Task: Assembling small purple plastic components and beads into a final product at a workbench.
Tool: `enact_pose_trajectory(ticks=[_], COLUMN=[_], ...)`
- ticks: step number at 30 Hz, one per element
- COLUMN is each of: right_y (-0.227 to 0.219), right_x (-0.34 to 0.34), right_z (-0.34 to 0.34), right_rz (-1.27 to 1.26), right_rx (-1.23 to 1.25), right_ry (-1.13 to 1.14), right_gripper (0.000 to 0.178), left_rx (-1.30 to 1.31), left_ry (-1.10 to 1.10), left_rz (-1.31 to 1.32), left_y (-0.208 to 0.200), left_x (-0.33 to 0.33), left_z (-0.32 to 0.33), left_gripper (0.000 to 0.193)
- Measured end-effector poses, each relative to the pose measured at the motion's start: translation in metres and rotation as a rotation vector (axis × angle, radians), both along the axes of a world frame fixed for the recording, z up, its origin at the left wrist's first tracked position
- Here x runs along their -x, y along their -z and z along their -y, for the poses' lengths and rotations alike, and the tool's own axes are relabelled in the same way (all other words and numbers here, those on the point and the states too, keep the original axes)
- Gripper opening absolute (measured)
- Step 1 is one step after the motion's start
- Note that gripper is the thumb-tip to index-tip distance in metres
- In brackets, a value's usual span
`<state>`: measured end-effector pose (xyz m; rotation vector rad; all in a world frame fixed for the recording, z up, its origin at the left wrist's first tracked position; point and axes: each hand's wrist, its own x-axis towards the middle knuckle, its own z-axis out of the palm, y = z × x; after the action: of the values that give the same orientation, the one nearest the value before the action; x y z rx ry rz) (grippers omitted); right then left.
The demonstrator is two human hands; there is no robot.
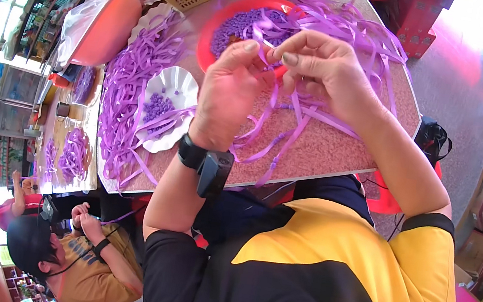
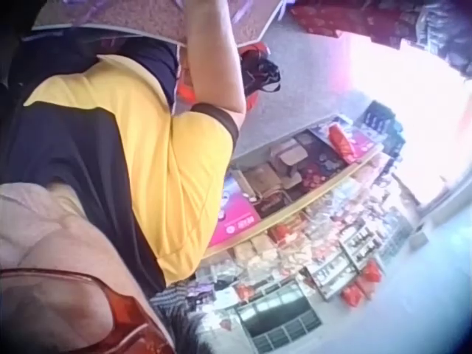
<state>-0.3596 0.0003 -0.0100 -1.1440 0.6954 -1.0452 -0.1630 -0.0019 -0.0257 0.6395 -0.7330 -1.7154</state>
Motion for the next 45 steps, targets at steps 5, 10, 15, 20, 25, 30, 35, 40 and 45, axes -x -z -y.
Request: enact_pose_trajectory(ticks=[5, 10, 15, 20, 25, 30, 35, 40, 45], right_y=[0.007, 0.018, 0.021, 0.022, 0.015, -0.001, -0.021, -0.015, -0.008], right_x=[-0.012, -0.017, -0.019, -0.018, -0.017, -0.003, 0.001, -0.002, -0.003], right_z=[0.001, 0.000, -0.003, -0.007, -0.008, -0.003, 0.002, 0.014, 0.014], right_rz=[0.074, 0.079, 0.000, -0.054, -0.152, -0.401, -0.609, -0.715, -0.749], right_rx=[-0.075, -0.134, -0.101, -0.094, -0.025, 0.528, 0.686, 0.980, 1.045], right_ry=[-0.201, -0.277, -0.353, -0.384, -0.310, 0.091, 0.187, 0.253, 0.316], right_gripper=[0.010, 0.011, 0.014, 0.014, 0.011, 0.012, 0.013, 0.015, 0.020], left_rx=[-0.038, -0.199, -0.198, -0.148, -0.061, -0.082, -0.059, -0.073, -0.083], left_ry=[0.054, 0.229, 0.014, 0.058, 0.088, -0.001, 0.034, 0.041, 0.049], left_rz=[-0.225, -0.317, -0.203, -0.322, -0.359, -0.214, -0.110, -0.085, -0.078], left_y=[0.019, 0.011, -0.001, 0.006, 0.008, -0.001, 0.006, 0.005, 0.009], left_x=[-0.004, -0.010, -0.018, -0.036, -0.038, -0.025, -0.021, -0.017, -0.019], left_z=[-0.002, -0.003, -0.009, 0.000, 0.003, -0.005, -0.009, -0.010, -0.010], left_gripper=[0.010, 0.012, 0.012, 0.010, 0.010, 0.014, 0.016, 0.014, 0.015])
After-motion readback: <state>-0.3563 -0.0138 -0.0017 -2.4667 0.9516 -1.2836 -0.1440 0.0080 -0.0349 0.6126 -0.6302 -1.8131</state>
